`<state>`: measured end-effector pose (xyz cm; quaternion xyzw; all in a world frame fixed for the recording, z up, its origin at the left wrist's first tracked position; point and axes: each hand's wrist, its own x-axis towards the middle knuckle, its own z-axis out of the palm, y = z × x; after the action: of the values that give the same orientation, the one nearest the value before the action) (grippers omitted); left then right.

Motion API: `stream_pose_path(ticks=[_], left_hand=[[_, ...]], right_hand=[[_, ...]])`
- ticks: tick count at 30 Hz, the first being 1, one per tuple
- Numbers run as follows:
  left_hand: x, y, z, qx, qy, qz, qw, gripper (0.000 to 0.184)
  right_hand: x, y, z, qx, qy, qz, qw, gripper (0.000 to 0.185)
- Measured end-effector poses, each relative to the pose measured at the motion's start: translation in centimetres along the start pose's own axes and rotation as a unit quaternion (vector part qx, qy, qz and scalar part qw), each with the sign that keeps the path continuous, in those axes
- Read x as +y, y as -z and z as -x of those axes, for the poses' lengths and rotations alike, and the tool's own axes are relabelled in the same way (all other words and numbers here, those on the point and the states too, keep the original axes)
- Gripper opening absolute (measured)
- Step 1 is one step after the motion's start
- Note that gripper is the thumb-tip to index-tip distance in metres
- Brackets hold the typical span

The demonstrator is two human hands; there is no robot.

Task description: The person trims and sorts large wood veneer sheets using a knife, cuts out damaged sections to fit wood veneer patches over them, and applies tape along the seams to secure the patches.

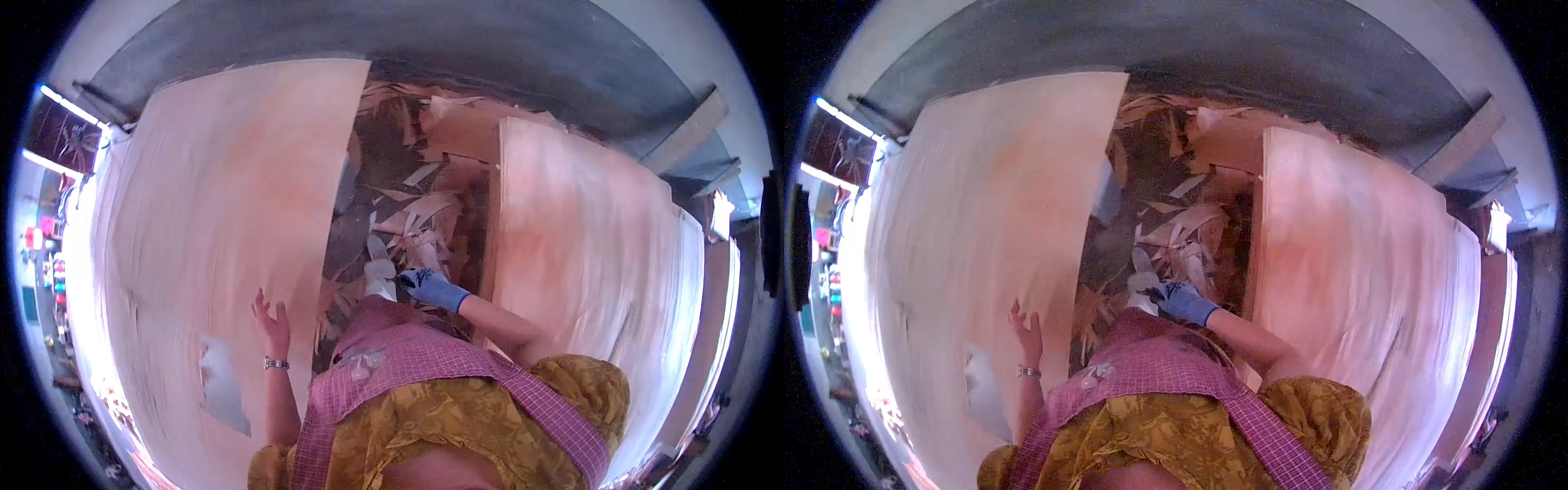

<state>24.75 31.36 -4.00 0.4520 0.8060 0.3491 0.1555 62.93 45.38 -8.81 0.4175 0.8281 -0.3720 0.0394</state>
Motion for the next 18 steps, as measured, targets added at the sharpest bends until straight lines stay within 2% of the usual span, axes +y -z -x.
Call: stream_pose_path(ticks=[2, 4, 7, 10, 13, 14, 18], left_hand=[[2.6, -3.1, -5.8, -0.023, 0.007, 0.001, 1.0, 0.06], [7.3, -7.4, -13.5, -0.052, 0.02, 0.017, 0.998, 0.059], [11.8, -14.6, -24.5, -0.072, -0.094, 0.047, 0.992, 0.058], [19.3, -20.4, -32.8, -0.133, -0.134, -0.057, 0.98, 0.058], [22.8, -26.8, -41.2, -0.15, -0.18, -0.032, 0.972, 0.059], [24.2, -28.3, -42.9, -0.151, -0.189, -0.052, 0.969, 0.059], [29.1, -33.6, -47.6, -0.135, -0.206, -0.131, 0.96, 0.057]], right_hand=[[4.2, 1.2, -3.3, -0.011, -0.065, -0.02, 0.998, 0.032], [6.5, 5.6, -5.4, 0.006, -0.094, -0.025, 0.995, 0.034], [11.5, 10.5, -9.7, 0.033, -0.143, -0.046, 0.988, 0.039], [14.6, 15.9, -11.9, 0.077, -0.186, -0.067, 0.977, 0.04], [20.2, 20.3, -16.0, 0.135, -0.172, -0.093, 0.971, 0.039], [22.2, 21.2, -16.5, 0.16, -0.161, -0.102, 0.969, 0.039], [28.9, 26.3, -18.7, 0.145, -0.261, -0.168, 0.939, 0.035]])
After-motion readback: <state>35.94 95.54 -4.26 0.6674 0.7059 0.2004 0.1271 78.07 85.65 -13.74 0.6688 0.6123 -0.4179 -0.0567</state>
